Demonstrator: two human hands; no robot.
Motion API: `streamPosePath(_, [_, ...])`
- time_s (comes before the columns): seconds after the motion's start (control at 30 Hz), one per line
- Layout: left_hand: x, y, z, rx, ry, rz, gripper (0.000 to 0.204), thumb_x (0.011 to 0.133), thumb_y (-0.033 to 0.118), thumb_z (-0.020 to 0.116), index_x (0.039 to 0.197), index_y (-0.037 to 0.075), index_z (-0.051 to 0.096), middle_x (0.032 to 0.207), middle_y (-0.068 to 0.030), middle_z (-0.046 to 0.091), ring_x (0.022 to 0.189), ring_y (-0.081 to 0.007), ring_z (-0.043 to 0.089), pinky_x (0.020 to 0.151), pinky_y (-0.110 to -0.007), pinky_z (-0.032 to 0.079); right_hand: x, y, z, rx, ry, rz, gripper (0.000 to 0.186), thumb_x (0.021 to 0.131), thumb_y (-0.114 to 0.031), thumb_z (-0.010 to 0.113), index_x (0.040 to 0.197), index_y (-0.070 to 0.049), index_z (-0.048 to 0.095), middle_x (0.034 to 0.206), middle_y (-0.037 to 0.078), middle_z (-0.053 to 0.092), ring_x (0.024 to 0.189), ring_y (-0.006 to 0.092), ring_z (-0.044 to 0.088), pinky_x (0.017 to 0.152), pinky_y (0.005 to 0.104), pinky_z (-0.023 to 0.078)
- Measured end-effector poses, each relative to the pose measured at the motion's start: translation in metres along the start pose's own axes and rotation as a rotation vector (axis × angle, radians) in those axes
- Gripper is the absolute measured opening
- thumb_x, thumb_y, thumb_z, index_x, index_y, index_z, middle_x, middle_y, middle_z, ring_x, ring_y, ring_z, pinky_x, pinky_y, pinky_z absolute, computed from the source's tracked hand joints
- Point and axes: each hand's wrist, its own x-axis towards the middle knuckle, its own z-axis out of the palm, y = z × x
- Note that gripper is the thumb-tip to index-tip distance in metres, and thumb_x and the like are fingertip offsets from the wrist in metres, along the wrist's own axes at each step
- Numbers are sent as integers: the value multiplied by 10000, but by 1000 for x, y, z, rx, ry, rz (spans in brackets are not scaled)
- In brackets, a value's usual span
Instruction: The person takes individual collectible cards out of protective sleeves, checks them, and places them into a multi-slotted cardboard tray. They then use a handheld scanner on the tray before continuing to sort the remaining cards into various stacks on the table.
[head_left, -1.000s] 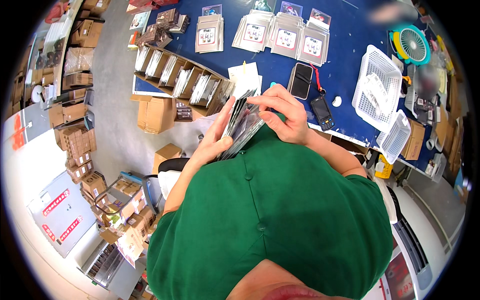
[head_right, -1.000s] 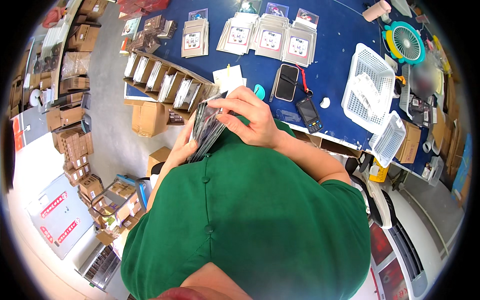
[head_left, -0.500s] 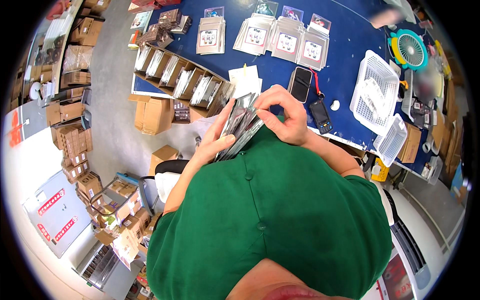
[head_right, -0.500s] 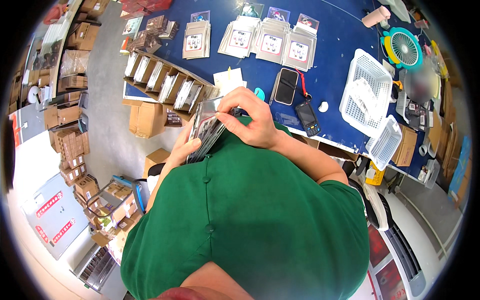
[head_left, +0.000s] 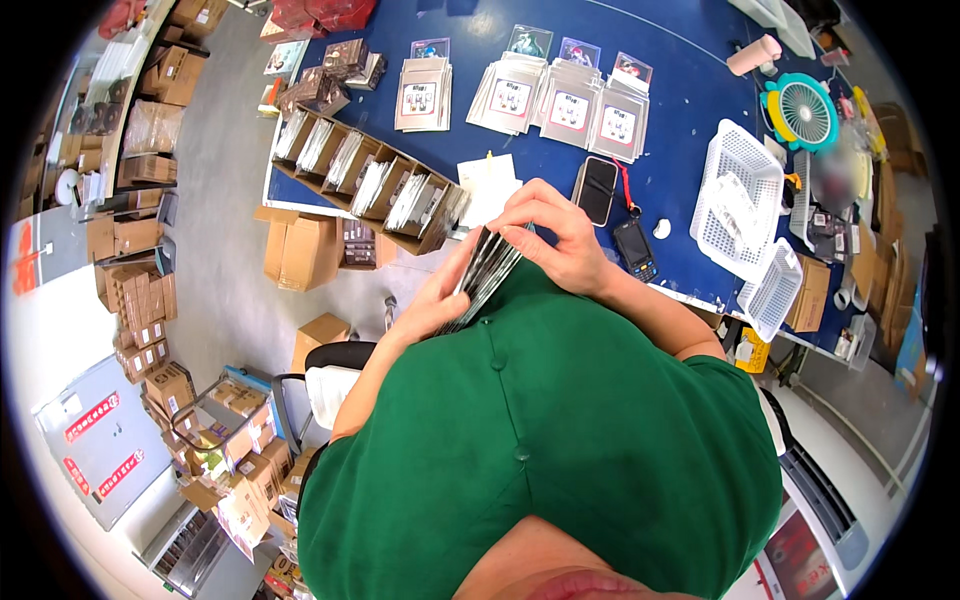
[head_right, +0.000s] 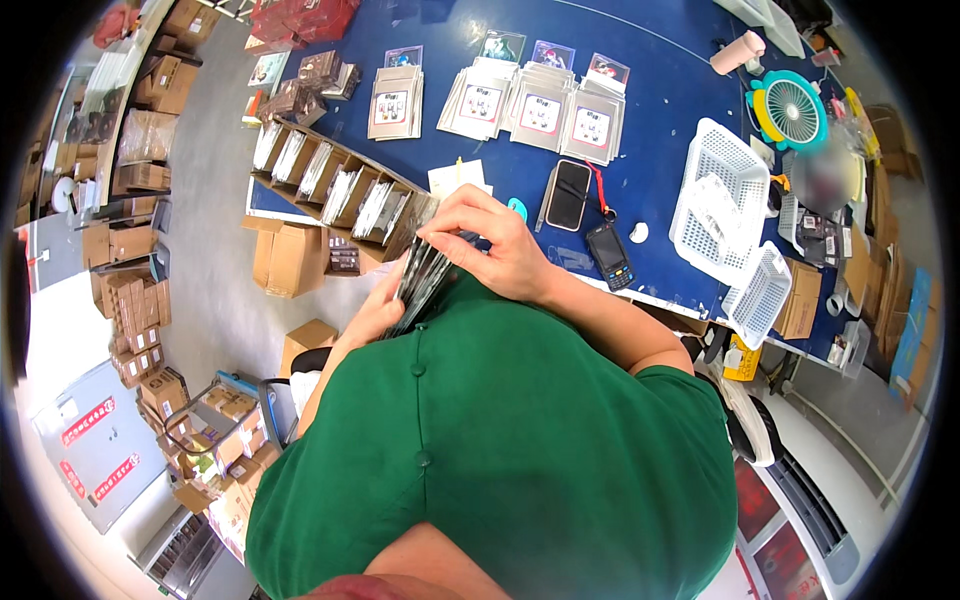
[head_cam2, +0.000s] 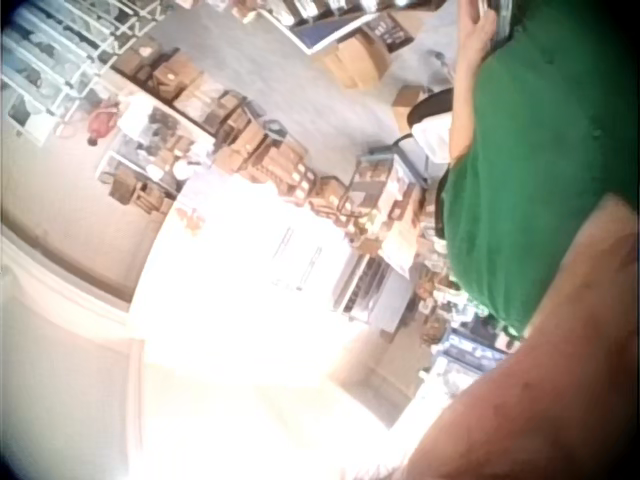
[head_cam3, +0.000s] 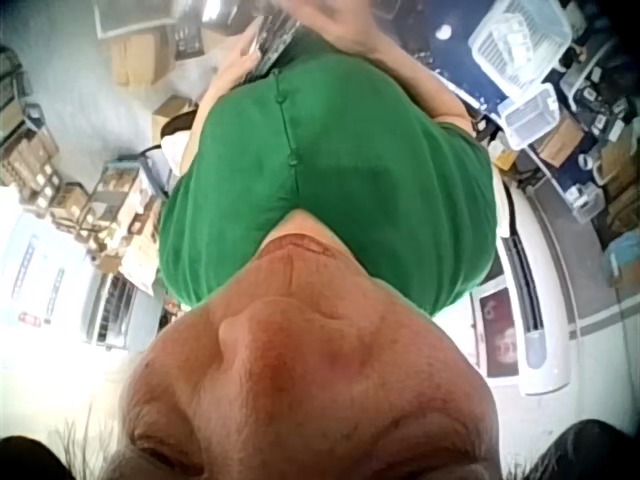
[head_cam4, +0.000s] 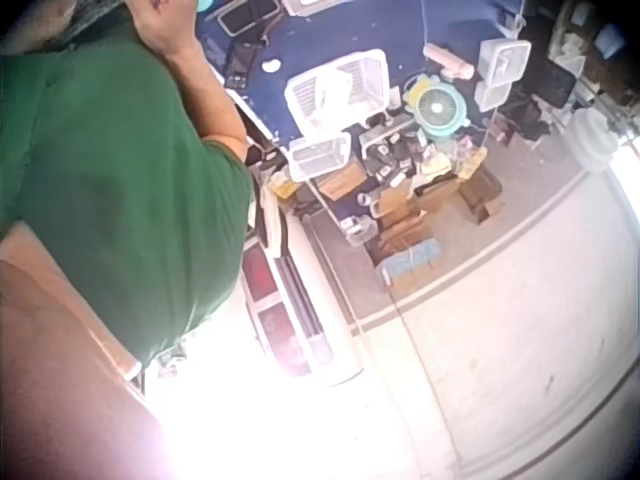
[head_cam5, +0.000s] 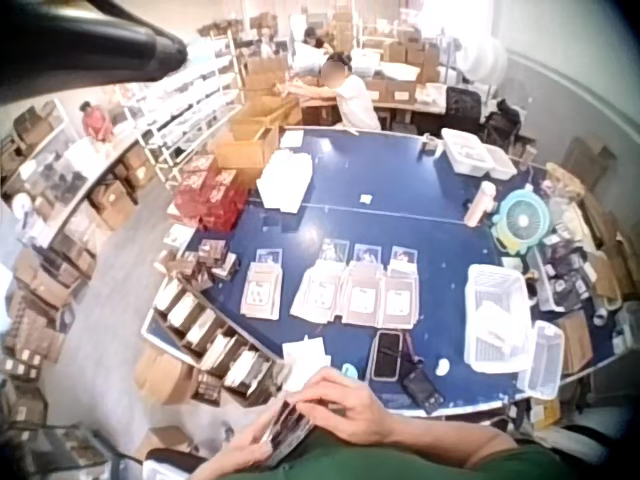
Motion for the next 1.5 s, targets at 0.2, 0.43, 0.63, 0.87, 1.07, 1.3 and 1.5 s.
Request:
streamPosePath(0.2, [2, 20, -18, -5, -220, -217, 1069, 789, 350, 762, 1573, -1, 126, 1600, -135, 244, 1470, -200, 248, 1187, -341, 209, -2, -8, 23, 340, -130, 96, 670, 826, -150, 784, 1419, -70, 484, 1286, 187, 597, 1175, 290, 593, 1004, 388, 444])
streamPosePath(0.43, [8, 27, -57, -203, -325, -232, 1179, 739, 689, 715, 1555, 9, 205, 1502, -179, 399, 1357, -277, 431, 1076, -403, 398, 9, 5, -9, -49, -329, 310, 242, 804, -26, 759, 1019, -46, 649, 927, 40, 699, 852, 151, 669, 767, 278, 503])
streamPosePath(0.63, [48, -1, -62, 275, 234, 18, 459, 855, 43, 751, 1284, -10, 599, 1138, -75, 681, 911, -102, 625, 805, -264, 529, -56, 117, -5, 631, 435, 595, 251, 810, 29, 752, 1003, -81, 635, 918, -17, 684, 845, 63, 634, 770, 233, 496])
streamPosePath(0.87, [136, -44, -50, 860, -60, 503, 337, 835, -22, 690, 1161, 58, 677, 1124, -65, 706, 1051, -214, 661, 989, -359, 489, -72, 144, -42, -782, 171, 87, 310, 769, -31, 712, 1066, -115, 678, 1175, 86, 656, 1077, 293, 623, 936, 394, 468])
streamPosePath(1.07, [220, -65, -56, 847, -80, 476, 357, 814, -46, 695, 1154, 59, 674, 1158, -92, 692, 1157, -249, 627, 1079, -384, 417, -68, 197, -69, -494, 444, 116, 380, 707, 34, 706, 1071, -47, 635, 1052, 132, 664, 1001, 330, 642, 866, 394, 517])
streamPosePath(1.3, [271, -125, -96, 908, 116, 320, 423, 755, -49, 730, 1155, 55, 642, 1165, -126, 666, 1205, -298, 606, 1004, -365, 475, -69, 222, -97, -504, 213, 384, 399, 737, -23, 748, 1113, -64, 622, 1037, 115, 631, 970, 304, 637, 861, 367, 516])
streamPosePath(1.5, [282, -133, -94, 845, 171, 399, 377, 775, -25, 740, 1130, 58, 645, 1140, -122, 671, 1174, -306, 615, 977, -373, 481, -26, 210, -92, -1138, -203, 252, 332, 793, -152, 677, 1115, -104, 613, 944, 66, 621, 908, 240, 628, 774, 388, 481])
